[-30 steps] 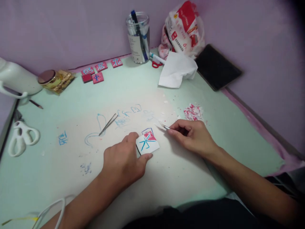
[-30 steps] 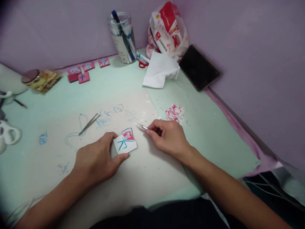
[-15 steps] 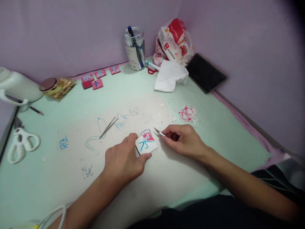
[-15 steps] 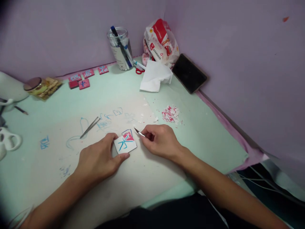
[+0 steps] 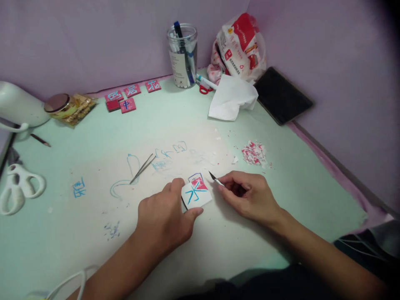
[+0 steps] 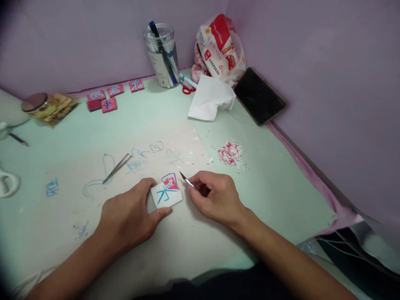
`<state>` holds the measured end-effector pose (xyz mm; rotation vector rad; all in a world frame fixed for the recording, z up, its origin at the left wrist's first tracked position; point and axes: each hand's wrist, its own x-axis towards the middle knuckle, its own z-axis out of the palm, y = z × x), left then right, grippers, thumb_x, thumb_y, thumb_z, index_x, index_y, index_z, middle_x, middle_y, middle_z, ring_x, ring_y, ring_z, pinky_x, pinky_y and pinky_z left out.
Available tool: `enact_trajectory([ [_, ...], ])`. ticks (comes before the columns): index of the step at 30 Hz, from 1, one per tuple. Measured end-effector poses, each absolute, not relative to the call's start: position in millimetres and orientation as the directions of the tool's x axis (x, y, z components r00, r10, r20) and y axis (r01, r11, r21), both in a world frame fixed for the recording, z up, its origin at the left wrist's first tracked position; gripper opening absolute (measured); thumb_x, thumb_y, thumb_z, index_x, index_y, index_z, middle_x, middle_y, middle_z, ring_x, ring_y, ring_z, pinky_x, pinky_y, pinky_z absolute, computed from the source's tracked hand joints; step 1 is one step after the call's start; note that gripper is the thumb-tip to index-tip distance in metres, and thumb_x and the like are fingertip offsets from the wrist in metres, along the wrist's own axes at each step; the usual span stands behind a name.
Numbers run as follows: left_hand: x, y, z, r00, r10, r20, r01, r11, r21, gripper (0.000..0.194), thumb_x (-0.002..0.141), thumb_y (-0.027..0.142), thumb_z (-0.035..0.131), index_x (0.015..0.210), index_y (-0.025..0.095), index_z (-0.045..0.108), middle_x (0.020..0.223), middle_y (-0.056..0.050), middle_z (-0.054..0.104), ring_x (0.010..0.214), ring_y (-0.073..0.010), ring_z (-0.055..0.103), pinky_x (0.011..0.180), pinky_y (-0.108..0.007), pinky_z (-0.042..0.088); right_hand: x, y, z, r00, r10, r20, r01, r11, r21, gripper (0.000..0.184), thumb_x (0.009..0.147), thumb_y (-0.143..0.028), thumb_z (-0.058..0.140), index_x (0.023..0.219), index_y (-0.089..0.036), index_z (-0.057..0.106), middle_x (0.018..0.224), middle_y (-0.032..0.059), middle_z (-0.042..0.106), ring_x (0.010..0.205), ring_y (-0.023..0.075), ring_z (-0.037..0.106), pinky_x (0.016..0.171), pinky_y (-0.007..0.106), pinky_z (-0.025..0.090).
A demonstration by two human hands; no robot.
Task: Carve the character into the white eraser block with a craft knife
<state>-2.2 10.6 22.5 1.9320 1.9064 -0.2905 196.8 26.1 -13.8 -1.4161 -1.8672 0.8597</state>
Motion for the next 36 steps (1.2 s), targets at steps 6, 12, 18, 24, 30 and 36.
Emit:
enact_trajectory([
  [6, -4.0, 10.9, 19.8, 0.052, 0.912, -0.407, 0.988, 0.013, 0.155, 0.044, 0.077, 0.051, 0.054, 0.112, 0.026, 0.044, 0.093, -0.004, 0.069, 0.074, -0.0292, 0.066, 0.055, -0.032, 0.034, 197.1, 25.8, -14.8, -0.229, 0.968, 0.102, 0.563, 0.217, -0.798, 0.01, 0.078, -0.023, 0.061, 0.078, -0.016, 0.068, 0.054, -0.0034, 0.055, 0.044, 0.0068, 0.045, 0.041, 0.02, 0.036],
  [12, -4.1, 12.7, 20.3, 0.044, 0.909, -0.415, 0.988, 0.021, 0.152, 0.044, 0.077, 0.05, 0.054, 0.112, 0.026, 0.045, 0.093, -0.005, 0.069, 0.075, -0.0303, 0.066, 0.056, -0.033, 0.035, 197.2, 24.1, -15.1, -0.222, 0.971, 0.092, 0.579, 0.207, -0.789, 0.008, 0.077, -0.023, 0.062, 0.076, -0.017, 0.068, 0.053, -0.0043, 0.054, 0.043, 0.0063, 0.043, 0.041, 0.02, 0.035],
  [18, -5.4, 11.5, 18.6, 0.062, 0.918, -0.391, 0.986, 0.005, 0.167, 0.044, 0.077, 0.051, 0.053, 0.111, 0.027, 0.044, 0.09, -0.003, 0.069, 0.071, -0.0295, 0.066, 0.054, -0.033, 0.035, 197.1, 22.7, -13.7, -0.208, 0.977, 0.056, 0.598, 0.172, -0.783, 0.009, 0.079, -0.025, 0.061, 0.08, -0.019, 0.067, 0.057, -0.0035, 0.057, 0.046, 0.0077, 0.046, 0.044, 0.021, 0.037],
  [24, -5.1, 10.8, 18.5, 0.075, 0.923, -0.378, 0.987, -0.015, 0.158, 0.044, 0.077, 0.05, 0.053, 0.113, 0.026, 0.044, 0.093, -0.005, 0.07, 0.071, -0.0295, 0.066, 0.054, -0.033, 0.036, 203.1, 28.6, 0.1, -0.33, 0.944, -0.03, 0.69, 0.219, -0.69, 0.015, 0.085, -0.025, 0.055, 0.095, -0.024, 0.067, 0.077, 0.0, 0.068, 0.064, 0.0136, 0.06, 0.055, 0.025, 0.045],
  [30, -5.0, 10.3, 19.7, 0.066, 0.917, -0.393, 0.99, -0.009, 0.143, 0.048, 0.077, 0.051, 0.054, 0.116, 0.025, 0.043, 0.093, -0.007, 0.07, 0.072, -0.0296, 0.067, 0.055, -0.032, 0.037, 194.9, 32.2, 8.5, -0.333, 0.934, 0.13, 0.778, 0.35, -0.522, 0.018, 0.086, -0.02, 0.05, 0.095, -0.022, 0.064, 0.081, 0.002, 0.067, 0.061, 0.0151, 0.06, 0.051, 0.028, 0.042],
  [36, -6.2, 7.5, 17.0, 0.106, 0.937, -0.334, 0.983, -0.049, 0.176, 0.045, 0.077, 0.048, 0.055, 0.115, 0.024, 0.045, 0.089, -0.007, 0.07, 0.07, -0.0303, 0.067, 0.054, -0.034, 0.039, 185.0, 31.3, 6.1, -0.338, 0.891, 0.302, 0.714, 0.452, -0.534, 0.015, 0.084, -0.014, 0.053, 0.093, -0.016, 0.065, 0.08, 0.0041, 0.063, 0.063, 0.0132, 0.058, 0.053, 0.026, 0.044],
])
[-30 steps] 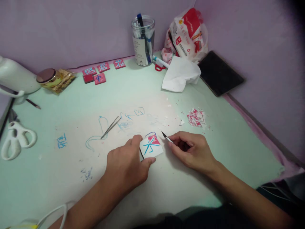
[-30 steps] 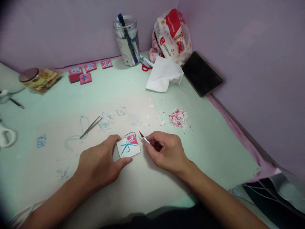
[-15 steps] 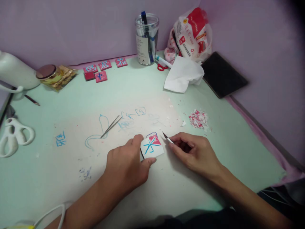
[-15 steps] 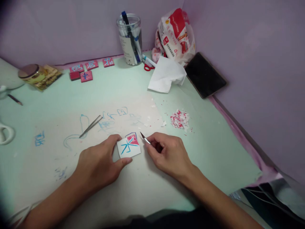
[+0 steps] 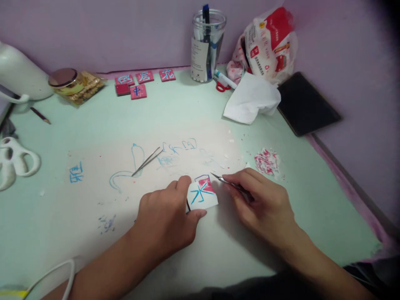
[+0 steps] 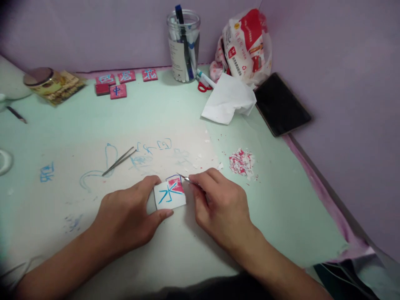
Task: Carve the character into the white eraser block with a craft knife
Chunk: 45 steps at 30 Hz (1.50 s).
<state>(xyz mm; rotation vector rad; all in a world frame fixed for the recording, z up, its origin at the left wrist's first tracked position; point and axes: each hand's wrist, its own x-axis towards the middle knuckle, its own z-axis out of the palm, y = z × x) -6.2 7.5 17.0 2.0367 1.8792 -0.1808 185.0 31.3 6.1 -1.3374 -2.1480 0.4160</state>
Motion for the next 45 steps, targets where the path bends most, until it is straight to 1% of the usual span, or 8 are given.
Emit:
enact_trajectory([
  [3, -7.2, 6.9, 15.9, 0.108, 0.938, -0.329, 0.982, -0.05, 0.18, 0.044, 0.077, 0.047, 0.055, 0.113, 0.024, 0.045, 0.089, -0.007, 0.07, 0.071, -0.0308, 0.067, 0.054, -0.035, 0.04, 187.2, 29.7, 2.2, -0.338, 0.88, 0.333, 0.706, 0.471, -0.529, 0.015, 0.083, -0.012, 0.055, 0.093, -0.016, 0.066, 0.085, 0.0052, 0.064, 0.065, 0.0124, 0.059, 0.055, 0.025, 0.045],
  [9, -7.2, 7.8, 15.8, 0.11, 0.932, -0.346, 0.98, -0.043, 0.195, 0.043, 0.077, 0.046, 0.055, 0.112, 0.024, 0.046, 0.096, -0.007, 0.07, 0.075, -0.0302, 0.068, 0.055, -0.034, 0.041, 186.9, 26.7, 0.4, -0.34, 0.898, 0.279, 0.734, 0.439, -0.518, 0.017, 0.082, -0.014, 0.055, 0.094, -0.019, 0.067, 0.072, 0.0008, 0.059, 0.052, 0.0093, 0.05, 0.045, 0.023, 0.038],
  [12, -6.7, 8.2, 15.9, 0.114, 0.925, -0.362, 0.98, -0.044, 0.197, 0.042, 0.078, 0.047, 0.054, 0.112, 0.024, 0.047, 0.095, -0.007, 0.07, 0.074, -0.0298, 0.068, 0.054, -0.034, 0.04, 186.1, 28.2, 0.3, -0.325, 0.909, 0.262, 0.743, 0.417, -0.523, 0.016, 0.083, -0.015, 0.055, 0.092, -0.02, 0.067, 0.072, 0.0007, 0.06, 0.053, 0.0097, 0.052, 0.046, 0.024, 0.039],
  [16, -6.1, 9.3, 15.0, 0.104, 0.928, -0.357, 0.982, -0.038, 0.186, 0.042, 0.078, 0.047, 0.054, 0.112, 0.024, 0.047, 0.097, -0.007, 0.07, 0.074, -0.0292, 0.068, 0.054, -0.033, 0.039, 187.7, 30.8, -1.9, -0.3, 0.926, 0.228, 0.729, 0.377, -0.572, 0.013, 0.083, -0.017, 0.055, 0.089, -0.02, 0.066, 0.073, 0.0008, 0.061, 0.055, 0.0102, 0.054, 0.047, 0.024, 0.04],
  [20, -6.8, 9.0, 14.2, 0.107, 0.926, -0.361, 0.983, -0.044, 0.179, 0.043, 0.078, 0.048, 0.053, 0.113, 0.025, 0.046, 0.094, -0.006, 0.07, 0.071, -0.0278, 0.067, 0.053, -0.032, 0.038, 188.0, 30.3, -2.7, -0.315, 0.925, 0.21, 0.709, 0.377, -0.596, 0.012, 0.083, -0.018, 0.056, 0.088, -0.02, 0.067, 0.073, 0.0012, 0.062, 0.058, 0.0111, 0.056, 0.05, 0.024, 0.043],
  [26, -7.9, 7.9, 14.3, 0.118, 0.931, -0.347, 0.981, -0.054, 0.188, 0.043, 0.078, 0.05, 0.053, 0.113, 0.025, 0.046, 0.1, -0.007, 0.069, 0.072, -0.0274, 0.067, 0.053, -0.032, 0.037, 186.1, 28.8, -0.8, -0.312, 0.929, 0.199, 0.696, 0.366, -0.618, 0.009, 0.083, -0.019, 0.059, 0.084, -0.018, 0.067, 0.07, 0.0008, 0.063, 0.057, 0.0104, 0.056, 0.051, 0.024, 0.043],
  [36, -7.8, 8.2, 13.1, 0.094, 0.93, -0.354, 0.984, -0.033, 0.175, 0.045, 0.077, 0.049, 0.055, 0.114, 0.025, 0.045, 0.087, -0.006, 0.069, 0.071, -0.0299, 0.067, 0.053, -0.033, 0.039, 182.5, 27.4, -0.2, -0.333, 0.916, 0.224, 0.71, 0.4, -0.58, 0.009, 0.083, -0.02, 0.058, 0.082, -0.02, 0.067, 0.067, 0.0, 0.06, 0.051, 0.0097, 0.052, 0.047, 0.024, 0.039],
  [45, -7.2, 7.9, 13.7, 0.113, 0.938, -0.328, 0.979, -0.049, 0.197, 0.044, 0.076, 0.048, 0.056, 0.112, 0.024, 0.047, 0.086, -0.005, 0.069, 0.068, -0.0289, 0.067, 0.051, -0.032, 0.038, 181.7, 27.7, -2.0, -0.343, 0.913, 0.221, 0.708, 0.406, -0.578, 0.009, 0.083, -0.019, 0.058, 0.083, -0.019, 0.067, 0.067, 0.0005, 0.06, 0.053, 0.0103, 0.054, 0.048, 0.025, 0.04],
])
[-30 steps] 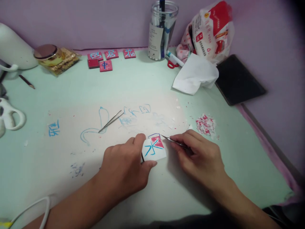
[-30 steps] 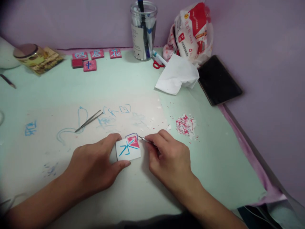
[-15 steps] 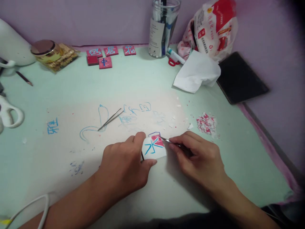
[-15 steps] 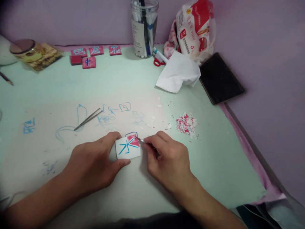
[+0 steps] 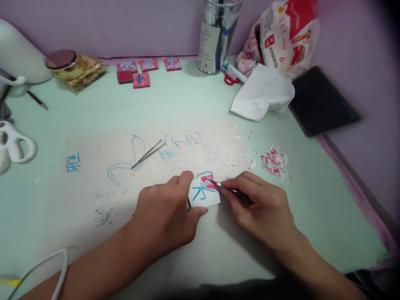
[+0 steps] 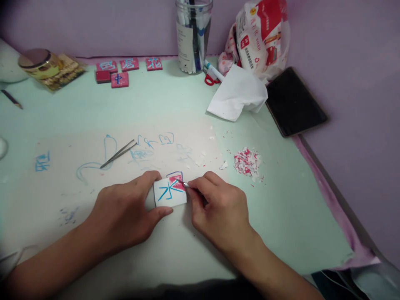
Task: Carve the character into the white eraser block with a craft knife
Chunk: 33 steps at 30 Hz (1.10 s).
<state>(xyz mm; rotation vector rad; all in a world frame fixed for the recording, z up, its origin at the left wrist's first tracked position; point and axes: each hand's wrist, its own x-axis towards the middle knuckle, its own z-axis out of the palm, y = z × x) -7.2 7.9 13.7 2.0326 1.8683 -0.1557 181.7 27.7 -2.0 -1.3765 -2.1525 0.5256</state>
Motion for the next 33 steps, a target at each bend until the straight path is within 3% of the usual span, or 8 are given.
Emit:
enact_trajectory([
  [20, -7.0, 7.6, 15.6, 0.151, 0.938, -0.312, 0.973, -0.085, 0.217, 0.041, 0.079, 0.045, 0.054, 0.112, 0.024, 0.044, 0.108, -0.008, 0.068, 0.076, -0.0309, 0.069, 0.054, -0.035, 0.043, 179.0, 25.6, 0.5, -0.345, 0.909, 0.234, 0.731, 0.417, -0.54, 0.01, 0.083, -0.018, 0.06, 0.084, -0.017, 0.07, 0.067, -0.0008, 0.06, 0.051, 0.0086, 0.052, 0.046, 0.023, 0.039],
  [33, -7.7, 7.4, 13.5, 0.152, 0.943, -0.295, 0.972, -0.089, 0.216, 0.04, 0.078, 0.044, 0.056, 0.11, 0.023, 0.045, 0.107, -0.007, 0.069, 0.077, -0.0316, 0.069, 0.052, -0.035, 0.042, 178.3, 24.5, -1.1, -0.358, 0.903, 0.238, 0.729, 0.43, -0.533, 0.011, 0.083, -0.017, 0.058, 0.084, -0.017, 0.069, 0.066, -0.0012, 0.058, 0.05, 0.0089, 0.051, 0.046, 0.024, 0.038],
])
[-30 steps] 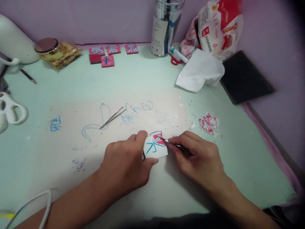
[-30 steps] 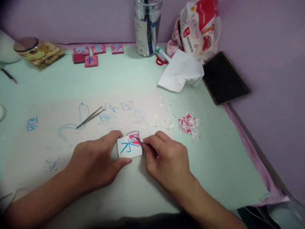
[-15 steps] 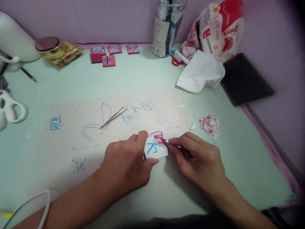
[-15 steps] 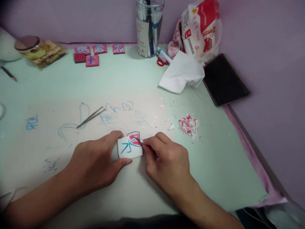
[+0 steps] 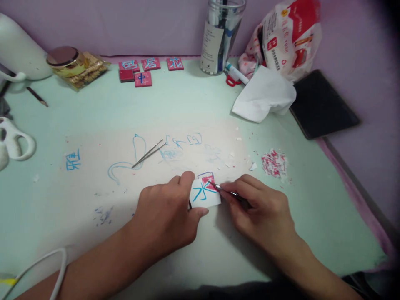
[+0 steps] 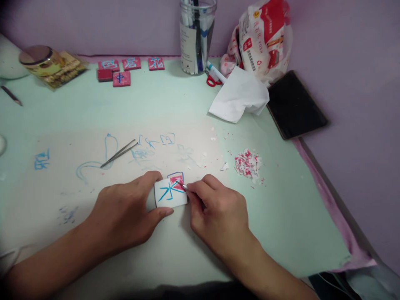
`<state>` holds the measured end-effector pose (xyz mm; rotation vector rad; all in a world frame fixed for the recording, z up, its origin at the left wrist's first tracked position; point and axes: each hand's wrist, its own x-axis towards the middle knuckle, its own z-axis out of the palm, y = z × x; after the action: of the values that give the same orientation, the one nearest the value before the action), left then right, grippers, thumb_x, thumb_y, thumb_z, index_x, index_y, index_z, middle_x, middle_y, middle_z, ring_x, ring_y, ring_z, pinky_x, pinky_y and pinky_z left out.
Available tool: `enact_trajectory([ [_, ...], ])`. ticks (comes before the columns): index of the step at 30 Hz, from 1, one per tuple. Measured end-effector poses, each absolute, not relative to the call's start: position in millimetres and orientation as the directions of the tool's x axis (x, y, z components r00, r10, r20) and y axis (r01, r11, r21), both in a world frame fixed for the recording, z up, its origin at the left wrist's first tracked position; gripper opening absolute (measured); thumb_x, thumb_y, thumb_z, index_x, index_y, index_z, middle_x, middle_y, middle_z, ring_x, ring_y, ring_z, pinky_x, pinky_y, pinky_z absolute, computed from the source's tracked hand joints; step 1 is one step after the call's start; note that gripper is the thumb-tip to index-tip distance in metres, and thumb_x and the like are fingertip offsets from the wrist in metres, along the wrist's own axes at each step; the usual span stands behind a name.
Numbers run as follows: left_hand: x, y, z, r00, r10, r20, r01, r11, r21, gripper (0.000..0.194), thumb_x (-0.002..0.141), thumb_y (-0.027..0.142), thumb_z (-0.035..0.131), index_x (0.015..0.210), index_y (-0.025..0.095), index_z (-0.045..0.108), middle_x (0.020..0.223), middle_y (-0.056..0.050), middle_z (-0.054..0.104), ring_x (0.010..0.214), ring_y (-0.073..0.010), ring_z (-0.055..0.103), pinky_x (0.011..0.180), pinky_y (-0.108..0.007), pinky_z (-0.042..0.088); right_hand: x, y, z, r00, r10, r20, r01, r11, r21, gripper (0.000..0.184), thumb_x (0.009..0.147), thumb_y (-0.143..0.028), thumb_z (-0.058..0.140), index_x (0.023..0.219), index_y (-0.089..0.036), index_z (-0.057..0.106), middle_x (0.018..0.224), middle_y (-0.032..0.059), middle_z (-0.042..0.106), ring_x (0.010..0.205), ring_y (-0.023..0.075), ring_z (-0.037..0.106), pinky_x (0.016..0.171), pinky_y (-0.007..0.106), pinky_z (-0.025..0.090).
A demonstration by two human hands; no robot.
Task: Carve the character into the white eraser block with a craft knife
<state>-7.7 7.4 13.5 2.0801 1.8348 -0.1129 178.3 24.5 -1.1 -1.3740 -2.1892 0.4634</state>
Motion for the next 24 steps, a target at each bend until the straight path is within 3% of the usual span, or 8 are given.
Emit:
enact_trajectory([
  [17, -8.4, 6.4, 15.6, 0.147, 0.939, -0.312, 0.973, -0.081, 0.215, 0.041, 0.078, 0.044, 0.055, 0.112, 0.023, 0.045, 0.106, -0.007, 0.069, 0.077, -0.0316, 0.069, 0.054, -0.037, 0.044, 177.9, 23.3, -1.0, -0.361, 0.894, 0.266, 0.746, 0.448, -0.494, 0.013, 0.083, -0.016, 0.057, 0.08, -0.017, 0.069, 0.064, -0.0011, 0.056, 0.048, 0.0087, 0.05, 0.044, 0.023, 0.036],
  [24, -7.8, 7.6, 15.1, 0.16, 0.939, -0.305, 0.971, -0.094, 0.22, 0.04, 0.078, 0.044, 0.054, 0.112, 0.023, 0.046, 0.107, -0.007, 0.069, 0.076, -0.0308, 0.069, 0.053, -0.036, 0.044, 175.2, 20.2, -0.3, -0.381, 0.886, 0.265, 0.803, 0.459, -0.379, 0.014, 0.082, -0.015, 0.055, 0.075, -0.017, 0.068, 0.065, -0.0013, 0.056, 0.049, 0.0094, 0.051, 0.045, 0.024, 0.036],
])
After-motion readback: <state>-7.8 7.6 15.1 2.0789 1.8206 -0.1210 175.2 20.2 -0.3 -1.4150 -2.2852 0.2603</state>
